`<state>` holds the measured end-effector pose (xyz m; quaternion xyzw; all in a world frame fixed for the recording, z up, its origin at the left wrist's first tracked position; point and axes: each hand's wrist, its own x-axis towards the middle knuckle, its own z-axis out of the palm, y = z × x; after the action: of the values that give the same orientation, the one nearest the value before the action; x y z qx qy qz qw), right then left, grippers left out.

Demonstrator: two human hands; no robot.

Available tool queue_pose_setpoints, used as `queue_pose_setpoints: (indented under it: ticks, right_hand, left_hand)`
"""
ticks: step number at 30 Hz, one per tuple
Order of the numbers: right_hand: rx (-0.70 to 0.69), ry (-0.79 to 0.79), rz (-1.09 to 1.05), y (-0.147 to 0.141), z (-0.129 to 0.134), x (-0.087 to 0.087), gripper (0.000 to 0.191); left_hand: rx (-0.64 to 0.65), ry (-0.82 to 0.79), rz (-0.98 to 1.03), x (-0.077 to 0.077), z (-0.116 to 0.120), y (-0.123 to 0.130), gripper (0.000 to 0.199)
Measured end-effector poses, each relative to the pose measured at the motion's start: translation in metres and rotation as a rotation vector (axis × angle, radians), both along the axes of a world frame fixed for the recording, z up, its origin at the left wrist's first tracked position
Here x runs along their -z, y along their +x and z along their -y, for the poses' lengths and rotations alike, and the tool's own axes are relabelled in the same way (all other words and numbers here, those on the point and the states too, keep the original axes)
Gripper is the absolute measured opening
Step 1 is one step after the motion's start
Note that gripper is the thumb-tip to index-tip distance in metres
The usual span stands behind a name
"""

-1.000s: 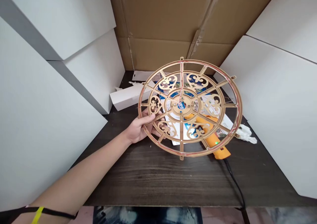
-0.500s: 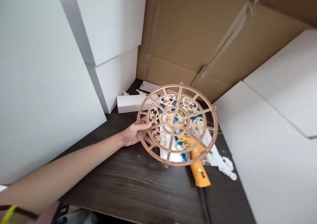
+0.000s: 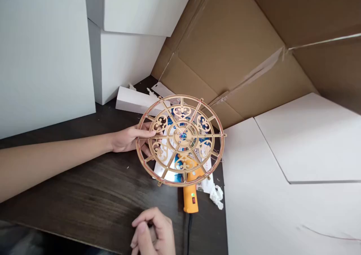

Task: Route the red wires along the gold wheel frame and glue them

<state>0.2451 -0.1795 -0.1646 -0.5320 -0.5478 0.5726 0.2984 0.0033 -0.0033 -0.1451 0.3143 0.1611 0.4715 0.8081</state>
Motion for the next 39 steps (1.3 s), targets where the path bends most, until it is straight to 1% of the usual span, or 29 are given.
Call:
queue_pose_setpoints:
  ticks: [2,3,4,5,8,9,11,12,14,17,19,21,23,25,26,29,34,37,39]
  right_hand:
    - [-0.028,-0.062,-0.070,-0.002,-0.003,-0.008,0.042]
    - [-0.063,-0.095,-0.098,-0.003,-0.005,-0.012,0.041]
    - [-0.104,-0.125,-0.126,-0.005,-0.007,-0.016,0.041]
    - [-0.094,-0.138,-0.148,-0.008,-0.010,-0.020,0.041]
    - [0.030,-0.121,-0.242,-0.018,-0.023,-0.032,0.047]
    - [0.041,-0.107,-0.282,-0.021,-0.029,-0.035,0.044]
    - [0.036,-0.087,-0.354,-0.028,-0.045,-0.039,0.033]
    - [0.056,-0.090,-0.391,-0.032,-0.053,-0.041,0.032]
    - [0.181,-0.094,-0.500,-0.040,-0.073,-0.042,0.041]
    - [0.302,-0.033,-0.573,-0.052,-0.103,-0.044,0.040]
    - [0.364,0.017,-0.609,-0.060,-0.123,-0.046,0.043]
    - [0.366,0.063,-0.642,-0.067,-0.141,-0.050,0.042]
    - [0.356,0.115,-0.680,-0.076,-0.157,-0.052,0.044]
    - [0.350,0.156,-0.710,-0.085,-0.168,-0.051,0.049]
    - [0.345,0.169,-0.718,-0.089,-0.172,-0.049,0.052]
    - [0.322,0.192,-0.702,-0.101,-0.179,-0.039,0.053]
    - [0.291,0.241,-0.628,-0.108,-0.177,-0.023,0.056]
    - [0.275,0.260,-0.609,-0.106,-0.174,-0.020,0.056]
    - [0.273,0.264,-0.618,-0.104,-0.171,-0.020,0.055]
  left_hand:
    - [-0.029,-0.013,0.022,0.001,-0.001,-0.001,0.027]
    - [-0.070,-0.025,0.051,0.001,-0.002,-0.001,0.027]
    - [-0.088,-0.031,0.035,0.001,-0.002,-0.002,0.026]
    - [-0.093,-0.035,0.006,0.001,-0.002,-0.003,0.025]
    - [-0.118,-0.026,-0.057,-0.002,-0.001,-0.007,0.022]
    - [-0.121,-0.022,-0.074,-0.003,-0.002,-0.008,0.022]
    - [-0.126,-0.022,-0.098,-0.006,-0.003,-0.011,0.023]
    - [-0.130,-0.020,-0.105,-0.007,-0.004,-0.012,0.023]
    - [-0.141,-0.020,-0.116,-0.007,-0.007,-0.015,0.023]
    - [-0.161,-0.024,-0.125,-0.008,-0.011,-0.019,0.025]
    - [-0.178,-0.028,-0.117,-0.009,-0.011,-0.022,0.026]
    - [-0.202,-0.029,-0.088,-0.014,-0.010,-0.023,0.029]
    - [-0.221,-0.007,-0.035,-0.020,-0.008,-0.023,0.038]
    - [-0.210,0.067,0.032,-0.025,-0.005,-0.020,0.050]
    - [-0.176,0.124,0.041,-0.026,-0.003,-0.018,0.050]
    - [-0.088,0.266,-0.098,-0.021,-0.001,-0.010,0.049]
    - [-0.098,0.248,-0.152,-0.006,-0.006,-0.004,0.042]
    - [-0.088,0.209,-0.209,-0.003,-0.010,-0.006,0.041]
    - [-0.110,0.191,-0.253,-0.004,-0.011,-0.006,0.040]
